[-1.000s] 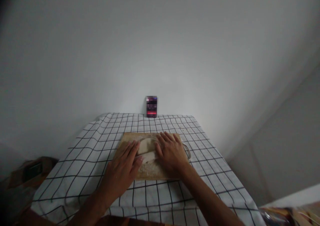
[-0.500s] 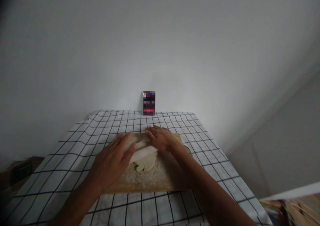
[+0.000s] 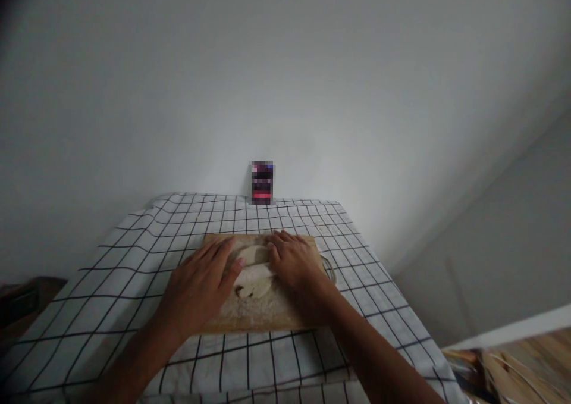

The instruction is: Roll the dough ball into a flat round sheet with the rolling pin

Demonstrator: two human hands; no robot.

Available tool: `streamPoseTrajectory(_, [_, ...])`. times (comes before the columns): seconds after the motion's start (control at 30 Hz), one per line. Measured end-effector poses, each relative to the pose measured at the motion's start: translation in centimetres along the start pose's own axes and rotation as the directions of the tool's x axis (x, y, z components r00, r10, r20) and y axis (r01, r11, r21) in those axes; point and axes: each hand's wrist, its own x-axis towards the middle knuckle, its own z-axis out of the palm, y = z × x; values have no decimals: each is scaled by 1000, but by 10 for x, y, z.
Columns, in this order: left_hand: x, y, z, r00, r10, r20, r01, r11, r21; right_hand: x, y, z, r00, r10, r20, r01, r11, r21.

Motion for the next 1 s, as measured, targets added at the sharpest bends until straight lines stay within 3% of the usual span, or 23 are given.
streamPoseTrajectory(0.1, [11, -2, -3, 998, -42, 44, 42, 999, -1, 18, -1, -7, 997, -5, 71, 4, 1000, 3])
streamPoseTrajectory(0.2, [12, -3, -2, 999, -40, 29, 41, 999, -7, 25, -4, -10, 998, -6, 62, 6, 1000, -4])
streamPoseTrajectory(0.4, [-11, 3, 5, 998, 35, -50, -34, 999, 33, -3, -2, -2, 999, -37, -22, 36, 998, -46])
streamPoseTrajectory(0.7, [13, 0, -3, 998, -39, 56, 36, 998, 57, 11, -7, -12, 999, 33, -1, -33, 999, 2])
streamPoseTrajectory(0.83, [-4, 2, 3, 1000, 23, 11, -24, 998, 63, -9, -8, -3, 999, 24, -42, -26, 999, -32])
streamPoseTrajectory(1.0, [-24, 3, 9, 995, 90, -46, -87, 995, 46, -47, -16, 7, 992, 116, -56, -120, 990, -74])
